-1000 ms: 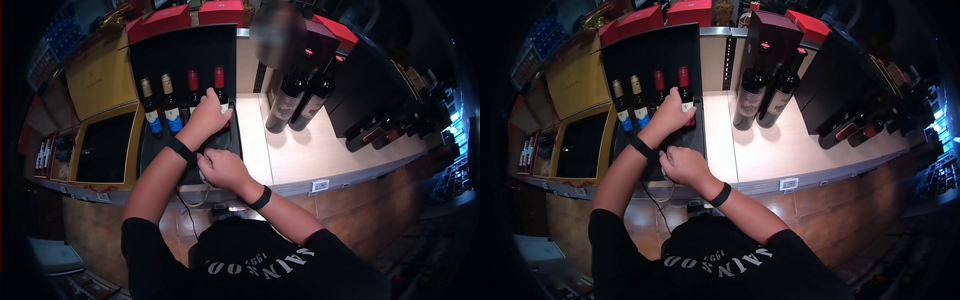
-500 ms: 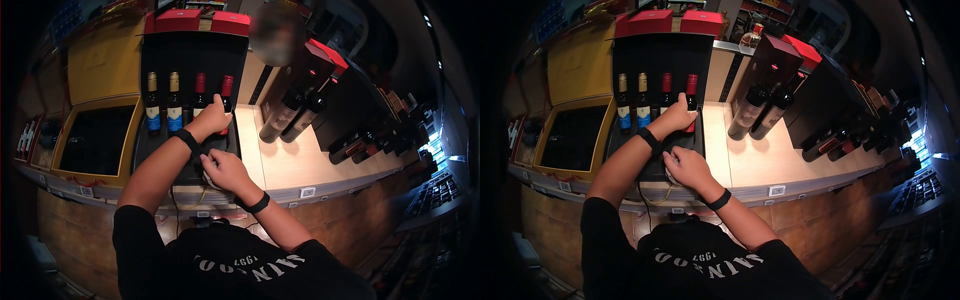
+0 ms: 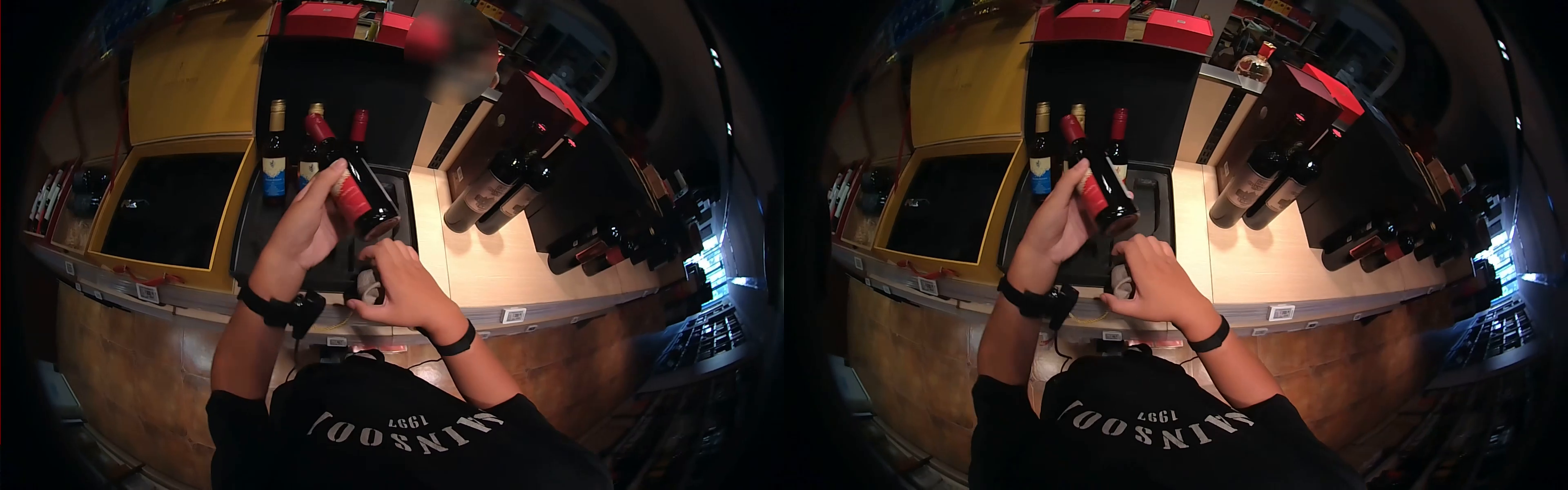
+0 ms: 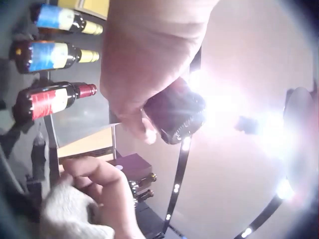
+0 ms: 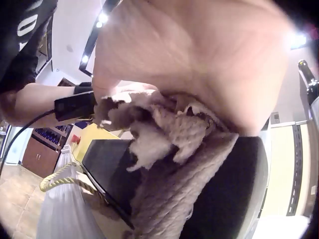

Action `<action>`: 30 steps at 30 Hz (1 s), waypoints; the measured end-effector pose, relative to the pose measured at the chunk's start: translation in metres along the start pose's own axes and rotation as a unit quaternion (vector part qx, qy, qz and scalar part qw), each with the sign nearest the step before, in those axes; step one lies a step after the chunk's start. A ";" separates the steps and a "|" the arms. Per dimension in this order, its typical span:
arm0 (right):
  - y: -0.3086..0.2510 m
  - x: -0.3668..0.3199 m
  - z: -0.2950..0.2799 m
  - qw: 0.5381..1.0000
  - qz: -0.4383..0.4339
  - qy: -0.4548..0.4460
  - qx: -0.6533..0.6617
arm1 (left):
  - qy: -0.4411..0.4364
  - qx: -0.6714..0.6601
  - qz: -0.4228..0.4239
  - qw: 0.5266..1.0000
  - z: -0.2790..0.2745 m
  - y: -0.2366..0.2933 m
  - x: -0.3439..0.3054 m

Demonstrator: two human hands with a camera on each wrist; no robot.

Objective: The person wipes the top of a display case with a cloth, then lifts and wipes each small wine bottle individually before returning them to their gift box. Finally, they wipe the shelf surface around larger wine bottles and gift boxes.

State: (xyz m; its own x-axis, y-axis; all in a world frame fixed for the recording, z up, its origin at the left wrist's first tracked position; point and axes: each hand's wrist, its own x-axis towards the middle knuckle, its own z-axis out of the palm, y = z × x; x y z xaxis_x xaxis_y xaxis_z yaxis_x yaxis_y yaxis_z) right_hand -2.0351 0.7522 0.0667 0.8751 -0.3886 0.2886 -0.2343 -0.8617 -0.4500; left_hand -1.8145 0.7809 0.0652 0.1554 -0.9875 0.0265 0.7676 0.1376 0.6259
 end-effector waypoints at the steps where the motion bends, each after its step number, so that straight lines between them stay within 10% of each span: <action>1: -0.002 -0.002 -0.002 0.999 0.025 -0.027 0.009 | 0.028 -0.042 -0.017 0.999 0.022 0.007 -0.019; 11: 0.020 0.004 0.003 0.988 0.109 0.022 0.105 | -0.035 -0.147 0.029 0.988 -0.014 -0.011 -0.052; 17: -0.003 0.068 -0.019 0.933 0.119 0.324 0.105 | 0.019 -0.129 -0.031 0.991 -0.005 -0.019 -0.047; 20: -0.016 0.096 -0.016 0.939 0.025 0.336 0.069 | 0.075 -0.068 -0.079 0.992 -0.005 -0.025 -0.040; 24: -0.033 0.097 0.006 0.967 -0.044 0.227 0.107 | 0.130 -0.024 0.122 0.984 0.009 -0.035 -0.026; 30: -0.037 0.071 0.012 0.978 -0.061 0.193 0.056 | 0.085 -0.053 0.039 0.994 0.005 -0.020 -0.033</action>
State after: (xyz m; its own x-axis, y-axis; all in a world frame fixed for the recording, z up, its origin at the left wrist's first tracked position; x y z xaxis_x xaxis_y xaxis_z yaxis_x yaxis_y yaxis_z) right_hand -1.9589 0.7603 0.0939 0.6637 -0.3979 0.6334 -0.0720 -0.8768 -0.4754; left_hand -1.8375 0.8103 0.0555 0.3129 -0.9474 -0.0666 0.8095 0.2294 0.5404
